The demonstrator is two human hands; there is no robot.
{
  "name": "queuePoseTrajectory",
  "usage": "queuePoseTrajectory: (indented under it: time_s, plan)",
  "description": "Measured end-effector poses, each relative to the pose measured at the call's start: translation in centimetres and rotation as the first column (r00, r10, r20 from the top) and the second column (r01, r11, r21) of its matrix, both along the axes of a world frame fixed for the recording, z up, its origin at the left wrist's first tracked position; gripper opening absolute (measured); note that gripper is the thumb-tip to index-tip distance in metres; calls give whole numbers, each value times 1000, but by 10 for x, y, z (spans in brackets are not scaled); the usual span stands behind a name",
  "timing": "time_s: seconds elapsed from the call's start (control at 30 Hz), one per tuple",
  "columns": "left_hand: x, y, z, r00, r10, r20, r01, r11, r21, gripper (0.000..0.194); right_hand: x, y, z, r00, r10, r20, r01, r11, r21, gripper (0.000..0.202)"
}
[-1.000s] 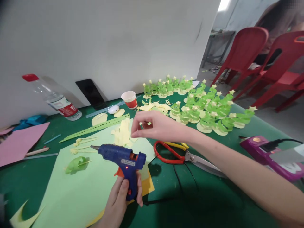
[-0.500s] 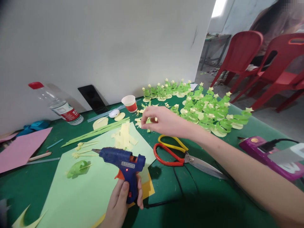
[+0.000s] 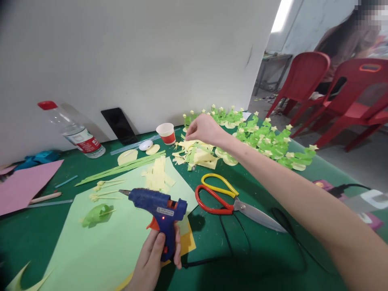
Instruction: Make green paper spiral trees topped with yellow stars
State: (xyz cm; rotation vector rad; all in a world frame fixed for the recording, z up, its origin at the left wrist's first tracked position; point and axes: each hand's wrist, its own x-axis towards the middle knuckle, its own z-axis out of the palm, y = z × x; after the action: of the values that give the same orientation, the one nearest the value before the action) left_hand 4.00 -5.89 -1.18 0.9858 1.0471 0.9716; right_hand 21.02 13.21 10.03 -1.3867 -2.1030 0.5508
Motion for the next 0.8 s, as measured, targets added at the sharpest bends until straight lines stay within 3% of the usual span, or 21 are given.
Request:
queuePoseTrajectory:
  time_s: [0.43,0.67,0.8]
  plan:
    - [-2,1,-1,1000,-21,23,20,1000,20,40,-1,8,-8,999,-30,40,32,997,-65,29]
    - [-1,2,-1,1000,-27,12,27,999,35,43,-1,18,-11,996,-66,68,71,994,-82,10]
    - [0,4,-1,999,-38,24,37,999,29,46,-2,22,-12,989,-114,95,121,990,-69,13]
